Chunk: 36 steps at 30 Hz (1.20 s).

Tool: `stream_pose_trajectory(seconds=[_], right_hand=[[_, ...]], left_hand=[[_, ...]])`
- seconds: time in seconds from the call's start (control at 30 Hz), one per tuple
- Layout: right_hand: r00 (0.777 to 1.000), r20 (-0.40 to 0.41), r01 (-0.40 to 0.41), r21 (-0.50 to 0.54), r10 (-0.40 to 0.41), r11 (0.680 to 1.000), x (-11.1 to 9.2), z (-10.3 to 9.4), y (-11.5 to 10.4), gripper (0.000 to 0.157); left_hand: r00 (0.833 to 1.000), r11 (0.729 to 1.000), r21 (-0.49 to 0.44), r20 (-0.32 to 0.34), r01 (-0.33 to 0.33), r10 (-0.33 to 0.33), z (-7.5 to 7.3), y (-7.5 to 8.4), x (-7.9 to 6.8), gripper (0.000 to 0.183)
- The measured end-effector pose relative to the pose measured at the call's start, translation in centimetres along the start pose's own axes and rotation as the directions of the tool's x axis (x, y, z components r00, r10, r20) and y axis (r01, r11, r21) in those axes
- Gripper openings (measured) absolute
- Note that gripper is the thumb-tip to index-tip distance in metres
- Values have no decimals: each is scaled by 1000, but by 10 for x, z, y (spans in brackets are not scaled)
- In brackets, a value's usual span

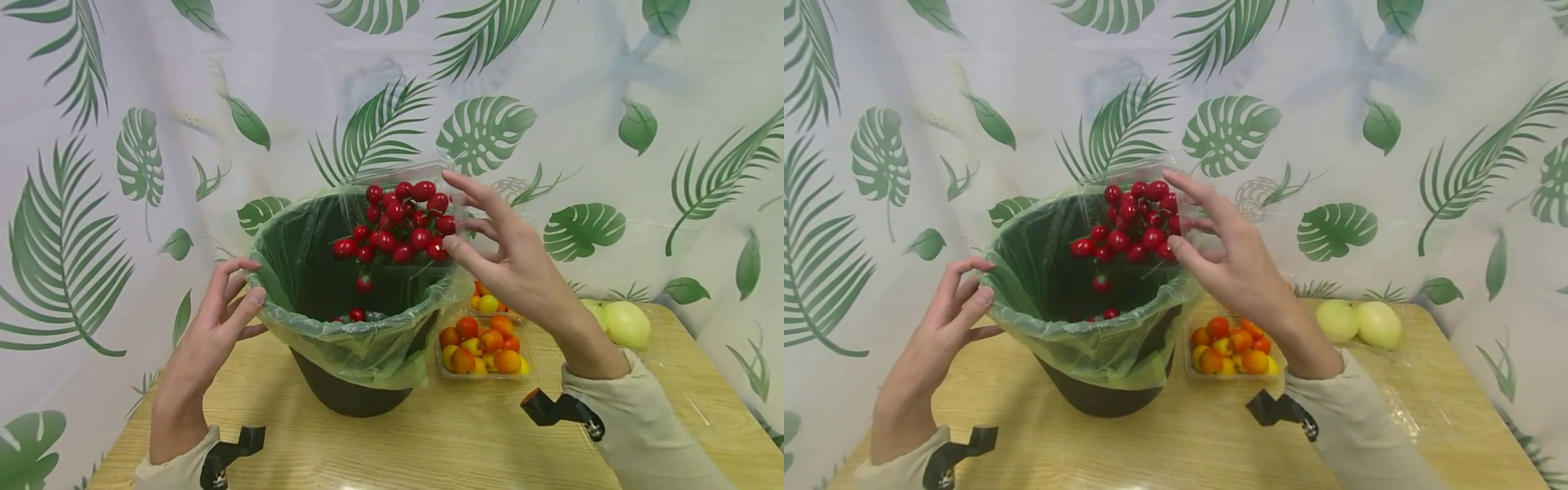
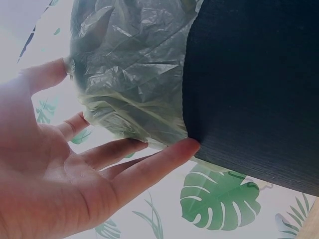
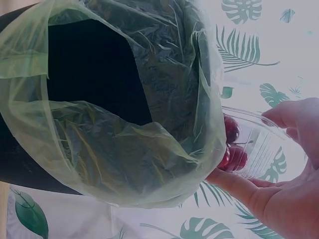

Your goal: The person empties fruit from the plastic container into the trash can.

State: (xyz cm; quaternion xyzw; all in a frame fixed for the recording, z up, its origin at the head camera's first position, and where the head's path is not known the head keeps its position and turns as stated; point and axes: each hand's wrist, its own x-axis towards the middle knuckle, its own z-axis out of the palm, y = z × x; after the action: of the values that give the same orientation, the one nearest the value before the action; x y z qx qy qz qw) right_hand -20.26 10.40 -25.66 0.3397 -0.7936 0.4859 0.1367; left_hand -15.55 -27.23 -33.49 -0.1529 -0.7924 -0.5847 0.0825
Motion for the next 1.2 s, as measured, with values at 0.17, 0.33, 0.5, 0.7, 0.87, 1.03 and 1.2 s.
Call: stream_pose_trajectory(seconds=[0.17,0.33,0.5,0.7,0.87,1.03,1.2], right_hand=[[1000,-2,30,-22,-30,999,0,1,-2,70],[999,-10,31,-39,-32,999,-1,3,-6,69],[999,-9,48,-31,-48,998,-1,4,-7,69],[994,-2,105,-4,-105,994,-1,6,-7,71],[993,-1,121,-3,-122,993,-1,7,-9,72],[990,-6,141,-33,-141,989,-2,7,-11,72],[984,-13,178,-70,-180,981,-2,8,-14,72]], left_hand=[[1000,1000,0,-2,1,-1,0,0,0,40],[1000,1000,2,-3,1,-1,1,1,0,40],[1000,1000,3,-4,2,-2,1,1,0,40],[1000,1000,1,-3,0,0,1,1,0,40],[1000,1000,-11,-2,-3,3,1,0,0,40],[1000,1000,-14,-4,-5,5,1,1,0,40],[1000,1000,-13,-4,0,0,1,1,0,40]])
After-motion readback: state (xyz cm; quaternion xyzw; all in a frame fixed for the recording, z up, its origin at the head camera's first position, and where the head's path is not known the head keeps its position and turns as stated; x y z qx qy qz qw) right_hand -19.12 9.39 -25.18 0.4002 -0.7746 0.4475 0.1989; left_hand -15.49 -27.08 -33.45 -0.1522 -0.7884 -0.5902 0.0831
